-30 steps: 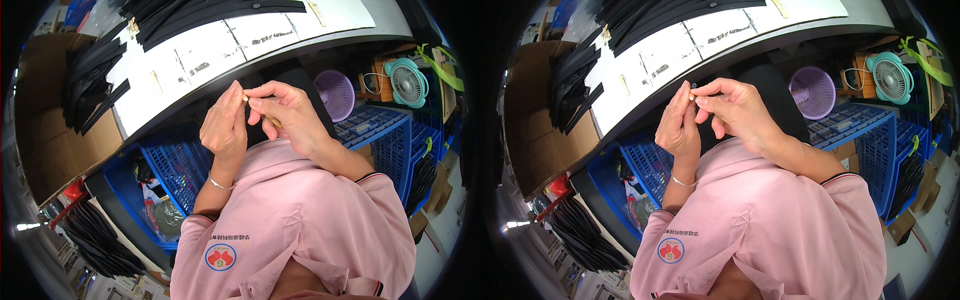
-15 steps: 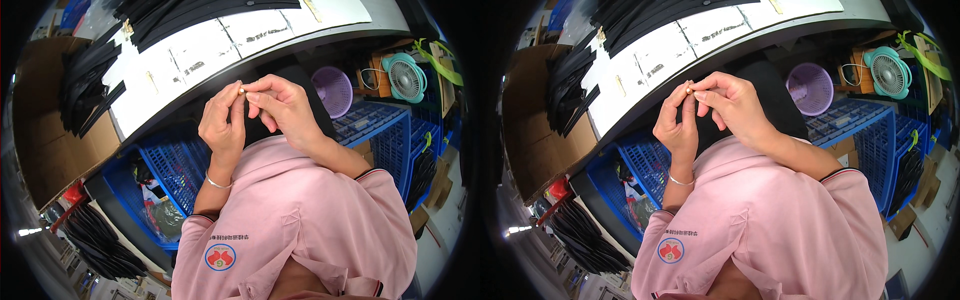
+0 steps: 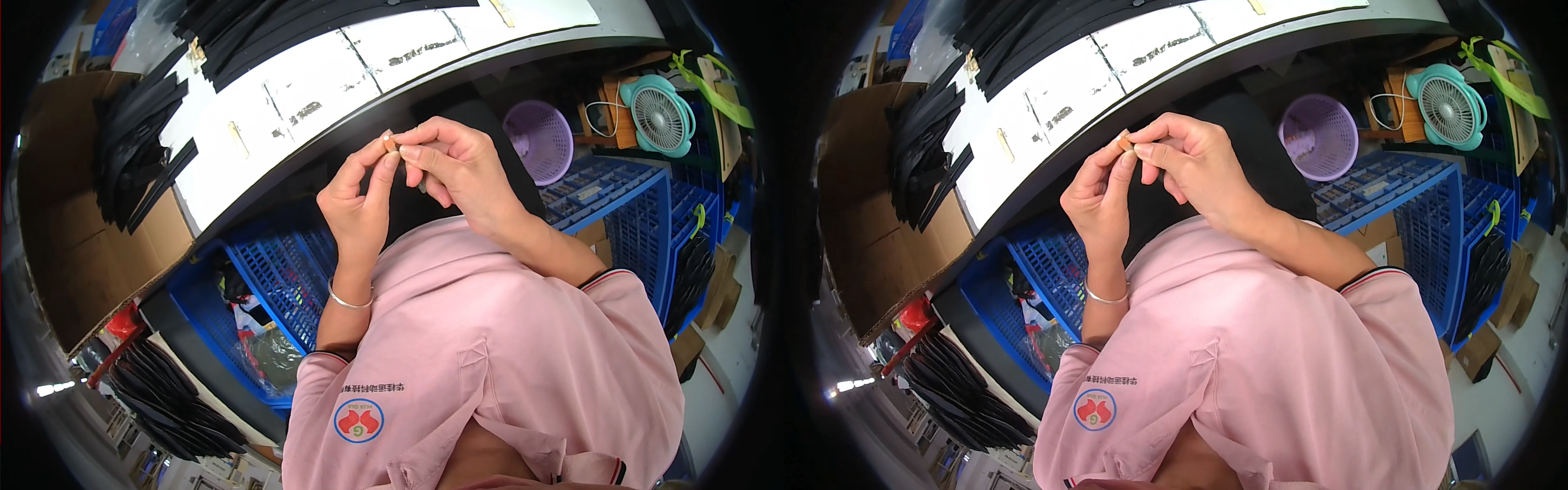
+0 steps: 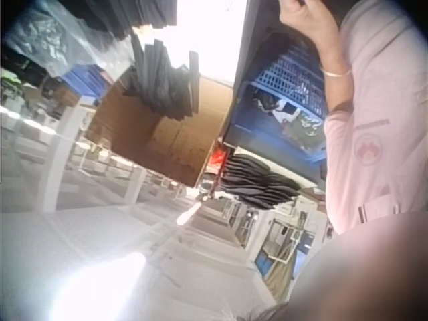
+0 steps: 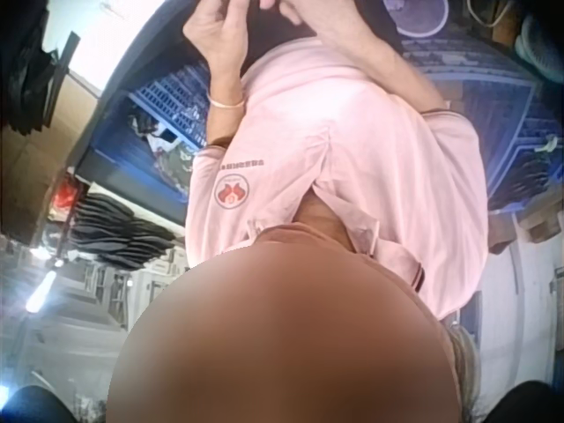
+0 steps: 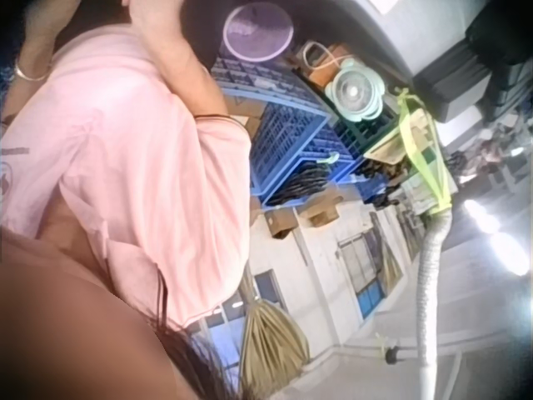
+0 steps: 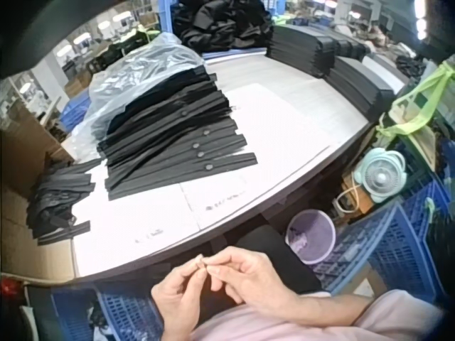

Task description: The recorder is using a template and a pen to mark precise measurement lines on a series of black zippers at a workstation.

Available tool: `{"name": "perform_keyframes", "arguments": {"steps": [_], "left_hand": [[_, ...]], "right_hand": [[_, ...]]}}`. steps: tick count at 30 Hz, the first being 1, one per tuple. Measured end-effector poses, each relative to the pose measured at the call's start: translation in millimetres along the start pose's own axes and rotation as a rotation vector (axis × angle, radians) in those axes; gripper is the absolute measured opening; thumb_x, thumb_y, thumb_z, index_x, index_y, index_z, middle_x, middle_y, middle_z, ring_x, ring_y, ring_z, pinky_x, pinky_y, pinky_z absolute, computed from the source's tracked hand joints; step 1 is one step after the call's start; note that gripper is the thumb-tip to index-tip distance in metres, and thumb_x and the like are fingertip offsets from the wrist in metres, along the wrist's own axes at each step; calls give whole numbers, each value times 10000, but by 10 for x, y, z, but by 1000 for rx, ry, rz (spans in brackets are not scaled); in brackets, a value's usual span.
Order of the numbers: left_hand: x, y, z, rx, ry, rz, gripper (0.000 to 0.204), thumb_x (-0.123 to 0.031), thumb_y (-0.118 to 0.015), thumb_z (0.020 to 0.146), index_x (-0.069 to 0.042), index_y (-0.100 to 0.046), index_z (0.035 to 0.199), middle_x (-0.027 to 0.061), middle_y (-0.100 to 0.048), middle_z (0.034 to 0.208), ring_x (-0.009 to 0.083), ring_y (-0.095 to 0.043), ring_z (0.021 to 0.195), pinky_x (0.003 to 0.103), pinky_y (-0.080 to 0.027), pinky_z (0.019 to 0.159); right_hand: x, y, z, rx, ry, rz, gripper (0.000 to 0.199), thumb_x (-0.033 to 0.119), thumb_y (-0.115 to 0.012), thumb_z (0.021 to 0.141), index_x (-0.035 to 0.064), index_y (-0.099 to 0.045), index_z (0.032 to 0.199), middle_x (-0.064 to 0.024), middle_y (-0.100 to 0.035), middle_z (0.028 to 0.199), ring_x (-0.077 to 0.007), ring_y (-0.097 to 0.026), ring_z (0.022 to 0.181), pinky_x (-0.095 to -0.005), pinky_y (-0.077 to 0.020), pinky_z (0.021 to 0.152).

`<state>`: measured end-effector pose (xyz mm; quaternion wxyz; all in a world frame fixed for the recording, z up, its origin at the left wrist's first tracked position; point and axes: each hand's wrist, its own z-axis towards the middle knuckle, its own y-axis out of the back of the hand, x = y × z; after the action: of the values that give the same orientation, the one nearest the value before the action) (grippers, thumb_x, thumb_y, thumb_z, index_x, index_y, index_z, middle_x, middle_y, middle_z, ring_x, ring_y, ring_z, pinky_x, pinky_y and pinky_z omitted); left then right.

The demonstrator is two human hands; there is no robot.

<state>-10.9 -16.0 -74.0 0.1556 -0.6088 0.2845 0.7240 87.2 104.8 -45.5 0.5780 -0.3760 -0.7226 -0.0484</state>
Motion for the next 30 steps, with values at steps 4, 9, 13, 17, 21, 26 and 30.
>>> {"name": "perform_keyframes", "arguments": {"steps": [4,9,13,17,21,26,30], "left_hand": [[53,18,21,91,224,-382,255,12,-693,942,47,-706,1194,85,-742,1078,118,-683,946,264,-555,852],[64,-20,8,133,379,-668,312,29,-691,933,63,-668,1243,106,-721,1113,131,-668,972,268,-546,897],[-7,-58,9,160,355,-634,356,18,-686,935,51,-628,1284,104,-704,1141,129,-659,997,269,-533,914],[10,-38,21,160,369,-649,358,11,-684,935,42,-616,1286,103,-699,1171,126,-661,1021,260,-526,921],[21,-36,13,132,397,-684,370,-2,-678,945,42,-609,1306,101,-700,1180,124,-662,1026,256,-528,911],[-2,-45,16,139,425,-736,355,-60,-634,993,43,-605,1332,113,-723,1131,157,-694,1008,279,-538,903],[-22,-57,12,139,415,-745,344,-50,-620,1000,48,-605,1330,110,-717,1145,154,-691,1004,274,-544,884]], "right_hand": [[-2,53,13,14,-72,48,162,134,-630,1001,28,-692,1107,-39,-645,755,-24,-450,489,-177,-330,429],[-10,67,21,-22,-88,63,125,73,-609,990,9,-695,1055,-48,-643,730,-42,-456,455,-195,-317,395],[12,81,17,-31,-90,69,134,83,-608,989,11,-696,1061,-39,-638,729,-38,-456,457,-194,-303,396],[41,99,9,5,-119,76,148,109,-617,990,18,-697,1075,-30,-634,733,-35,-449,468,-190,-283,400],[64,148,17,30,-164,95,142,132,-630,1002,34,-678,1094,-23,-634,738,-18,-434,489,-173,-285,416],[17,194,38,47,-185,178,160,144,-618,1013,35,-673,1116,-22,-642,753,-19,-433,483,-172,-281,412],[81,157,20,40,-186,123,200,156,-636,1004,33,-668,1158,-23,-644,755,-22,-435,479,-170,-283,411]]}}
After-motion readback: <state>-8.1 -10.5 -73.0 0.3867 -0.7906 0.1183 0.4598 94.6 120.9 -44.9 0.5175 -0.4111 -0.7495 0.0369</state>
